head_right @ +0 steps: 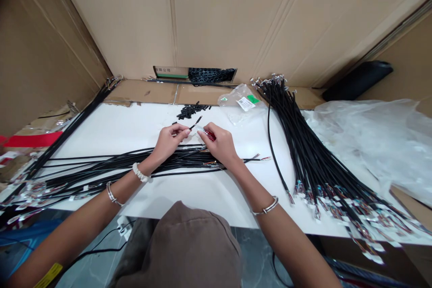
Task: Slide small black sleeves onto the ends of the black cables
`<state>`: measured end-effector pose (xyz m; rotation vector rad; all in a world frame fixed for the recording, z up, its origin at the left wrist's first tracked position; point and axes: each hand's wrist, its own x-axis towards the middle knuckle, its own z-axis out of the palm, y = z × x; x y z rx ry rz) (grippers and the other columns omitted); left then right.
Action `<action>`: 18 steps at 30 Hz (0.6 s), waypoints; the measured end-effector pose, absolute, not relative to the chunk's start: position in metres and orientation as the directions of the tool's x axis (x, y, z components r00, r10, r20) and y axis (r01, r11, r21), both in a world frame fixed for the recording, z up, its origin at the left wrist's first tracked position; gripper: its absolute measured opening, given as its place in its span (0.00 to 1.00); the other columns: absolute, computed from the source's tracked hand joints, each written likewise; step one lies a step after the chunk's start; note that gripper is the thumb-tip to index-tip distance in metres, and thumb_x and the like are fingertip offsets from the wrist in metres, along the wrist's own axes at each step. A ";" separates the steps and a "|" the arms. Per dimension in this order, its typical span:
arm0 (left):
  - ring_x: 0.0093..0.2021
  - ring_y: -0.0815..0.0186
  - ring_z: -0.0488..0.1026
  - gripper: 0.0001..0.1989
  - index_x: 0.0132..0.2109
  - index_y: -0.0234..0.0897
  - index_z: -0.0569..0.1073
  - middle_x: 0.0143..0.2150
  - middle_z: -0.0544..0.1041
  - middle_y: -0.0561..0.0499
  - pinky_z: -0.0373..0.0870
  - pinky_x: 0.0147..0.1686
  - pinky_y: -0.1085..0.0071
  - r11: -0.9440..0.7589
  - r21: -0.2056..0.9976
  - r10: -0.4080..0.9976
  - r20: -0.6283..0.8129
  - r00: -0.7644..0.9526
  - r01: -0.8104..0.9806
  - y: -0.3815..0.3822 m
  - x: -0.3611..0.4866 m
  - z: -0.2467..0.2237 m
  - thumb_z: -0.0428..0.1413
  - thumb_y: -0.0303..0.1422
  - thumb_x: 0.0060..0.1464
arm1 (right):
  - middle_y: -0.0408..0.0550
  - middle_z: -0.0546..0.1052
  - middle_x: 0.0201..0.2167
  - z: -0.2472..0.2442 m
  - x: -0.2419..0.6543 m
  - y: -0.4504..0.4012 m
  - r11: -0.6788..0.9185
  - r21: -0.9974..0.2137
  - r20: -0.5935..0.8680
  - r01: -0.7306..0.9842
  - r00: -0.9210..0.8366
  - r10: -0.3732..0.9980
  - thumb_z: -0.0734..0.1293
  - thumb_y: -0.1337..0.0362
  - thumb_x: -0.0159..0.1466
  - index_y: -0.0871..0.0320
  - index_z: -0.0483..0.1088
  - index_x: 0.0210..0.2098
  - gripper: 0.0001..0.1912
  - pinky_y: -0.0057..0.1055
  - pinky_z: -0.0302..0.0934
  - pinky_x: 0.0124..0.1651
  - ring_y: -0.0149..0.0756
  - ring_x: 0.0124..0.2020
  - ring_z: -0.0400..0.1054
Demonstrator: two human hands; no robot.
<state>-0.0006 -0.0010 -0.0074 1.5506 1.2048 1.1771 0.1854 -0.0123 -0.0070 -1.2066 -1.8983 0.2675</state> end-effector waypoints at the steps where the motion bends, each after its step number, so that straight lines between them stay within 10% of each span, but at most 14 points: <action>1: 0.30 0.67 0.71 0.08 0.34 0.33 0.77 0.31 0.79 0.49 0.66 0.31 0.72 -0.200 0.958 0.978 0.183 0.103 0.204 -0.001 -0.001 -0.007 0.58 0.35 0.52 | 0.40 0.67 0.22 -0.007 0.185 -0.012 0.515 -0.571 0.542 0.639 -0.177 0.822 0.65 0.56 0.65 0.57 0.66 0.30 0.12 0.27 0.53 0.29 0.28 0.23 0.58; 18: 0.30 0.67 0.70 0.09 0.33 0.34 0.77 0.30 0.78 0.49 0.66 0.31 0.71 -0.209 0.954 0.976 0.191 0.101 0.216 -0.001 -0.001 -0.007 0.57 0.35 0.52 | 0.40 0.67 0.22 -0.007 0.187 -0.012 0.520 -0.557 0.560 0.648 -0.169 0.811 0.65 0.56 0.65 0.57 0.65 0.29 0.12 0.27 0.53 0.29 0.28 0.22 0.57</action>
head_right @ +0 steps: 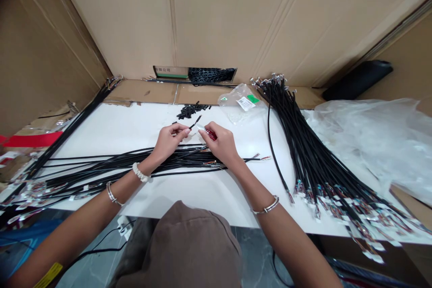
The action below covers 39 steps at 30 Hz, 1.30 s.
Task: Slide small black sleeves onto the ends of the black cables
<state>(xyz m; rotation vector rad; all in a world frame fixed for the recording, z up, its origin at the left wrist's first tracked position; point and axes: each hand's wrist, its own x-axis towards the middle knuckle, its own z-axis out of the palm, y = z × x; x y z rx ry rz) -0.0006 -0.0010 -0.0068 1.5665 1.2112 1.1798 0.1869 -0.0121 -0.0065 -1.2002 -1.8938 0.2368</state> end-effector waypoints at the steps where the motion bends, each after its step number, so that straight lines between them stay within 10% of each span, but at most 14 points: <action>1: 0.30 0.67 0.70 0.09 0.33 0.34 0.77 0.30 0.78 0.50 0.65 0.31 0.71 -0.210 0.953 0.976 0.192 0.100 0.218 -0.001 -0.001 -0.007 0.58 0.35 0.51 | 0.40 0.66 0.21 -0.007 0.187 -0.012 0.520 -0.559 0.559 0.646 -0.170 0.812 0.65 0.56 0.65 0.57 0.65 0.29 0.12 0.27 0.53 0.29 0.28 0.22 0.57; 39: 0.24 0.71 0.63 0.13 0.36 0.34 0.77 0.26 0.74 0.52 0.60 0.26 0.74 -0.191 0.960 0.976 0.162 0.148 0.206 -0.002 -0.002 -0.005 0.53 0.38 0.57 | 0.41 0.68 0.22 -0.005 0.188 -0.012 0.530 -0.578 0.564 0.621 -0.165 0.809 0.64 0.55 0.65 0.56 0.66 0.31 0.12 0.28 0.53 0.28 0.29 0.22 0.58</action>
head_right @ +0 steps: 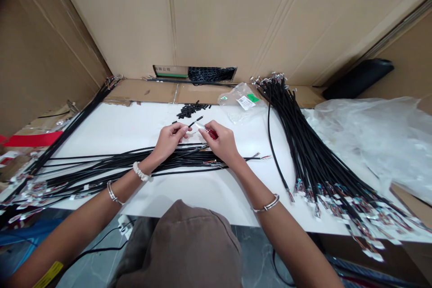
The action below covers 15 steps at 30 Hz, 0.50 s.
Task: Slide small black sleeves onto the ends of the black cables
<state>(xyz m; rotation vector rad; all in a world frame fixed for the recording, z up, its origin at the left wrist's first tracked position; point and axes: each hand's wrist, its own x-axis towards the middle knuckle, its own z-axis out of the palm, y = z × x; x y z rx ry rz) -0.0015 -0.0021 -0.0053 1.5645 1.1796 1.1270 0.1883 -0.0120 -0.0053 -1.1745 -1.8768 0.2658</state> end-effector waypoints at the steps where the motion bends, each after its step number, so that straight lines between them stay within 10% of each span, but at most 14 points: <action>1: 0.23 0.71 0.63 0.13 0.36 0.34 0.77 0.26 0.74 0.52 0.60 0.26 0.74 -0.190 0.959 0.975 0.160 0.151 0.209 -0.002 -0.002 -0.005 0.53 0.38 0.57 | 0.41 0.69 0.22 -0.006 0.188 -0.012 0.533 -0.566 0.566 0.629 -0.174 0.806 0.64 0.54 0.65 0.56 0.66 0.31 0.12 0.28 0.54 0.28 0.29 0.22 0.58; 15: 0.22 0.72 0.62 0.15 0.38 0.33 0.78 0.25 0.72 0.52 0.59 0.25 0.74 -0.191 0.964 0.966 0.151 0.208 0.186 -0.004 -0.001 -0.005 0.52 0.40 0.59 | 0.41 0.69 0.23 -0.007 0.189 -0.011 0.542 -0.538 0.578 0.646 -0.185 0.794 0.64 0.54 0.65 0.56 0.67 0.31 0.13 0.28 0.54 0.29 0.29 0.23 0.59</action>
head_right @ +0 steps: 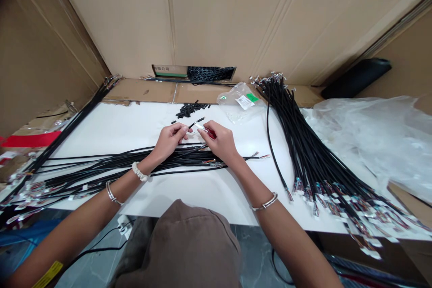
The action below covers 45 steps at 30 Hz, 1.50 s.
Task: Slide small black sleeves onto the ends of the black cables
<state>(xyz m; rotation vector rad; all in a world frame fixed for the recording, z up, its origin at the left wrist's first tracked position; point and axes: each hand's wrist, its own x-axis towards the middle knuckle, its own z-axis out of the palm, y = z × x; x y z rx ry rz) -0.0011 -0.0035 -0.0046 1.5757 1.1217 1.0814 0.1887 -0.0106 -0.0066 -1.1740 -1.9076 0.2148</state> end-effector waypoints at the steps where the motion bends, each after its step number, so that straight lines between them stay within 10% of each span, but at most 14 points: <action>1: 0.22 0.72 0.62 0.16 0.38 0.33 0.78 0.25 0.72 0.52 0.59 0.25 0.75 -0.187 0.966 0.966 0.148 0.212 0.178 -0.004 -0.001 -0.005 0.52 0.40 0.59 | 0.41 0.69 0.23 -0.006 0.189 -0.011 0.543 -0.543 0.579 0.641 -0.184 0.795 0.64 0.54 0.65 0.56 0.67 0.31 0.13 0.28 0.54 0.29 0.29 0.23 0.58; 29: 0.23 0.73 0.60 0.16 0.38 0.31 0.76 0.25 0.69 0.53 0.57 0.24 0.76 -0.159 0.980 0.963 0.127 0.237 0.122 -0.006 -0.001 -0.003 0.52 0.40 0.60 | 0.38 0.64 0.21 -0.004 0.189 -0.012 0.505 -0.692 0.566 0.515 -0.047 0.823 0.67 0.55 0.63 0.57 0.66 0.31 0.12 0.27 0.52 0.27 0.27 0.21 0.53; 45: 0.18 0.75 0.51 0.21 0.35 0.31 0.72 0.18 0.54 0.60 0.48 0.20 0.76 -0.117 0.993 0.952 0.107 0.287 0.019 -0.005 0.000 -0.006 0.50 0.47 0.60 | 0.40 0.69 0.22 -0.008 0.193 -0.009 0.625 -0.480 0.664 0.616 -0.211 0.717 0.66 0.57 0.65 0.57 0.68 0.32 0.10 0.27 0.55 0.28 0.28 0.22 0.59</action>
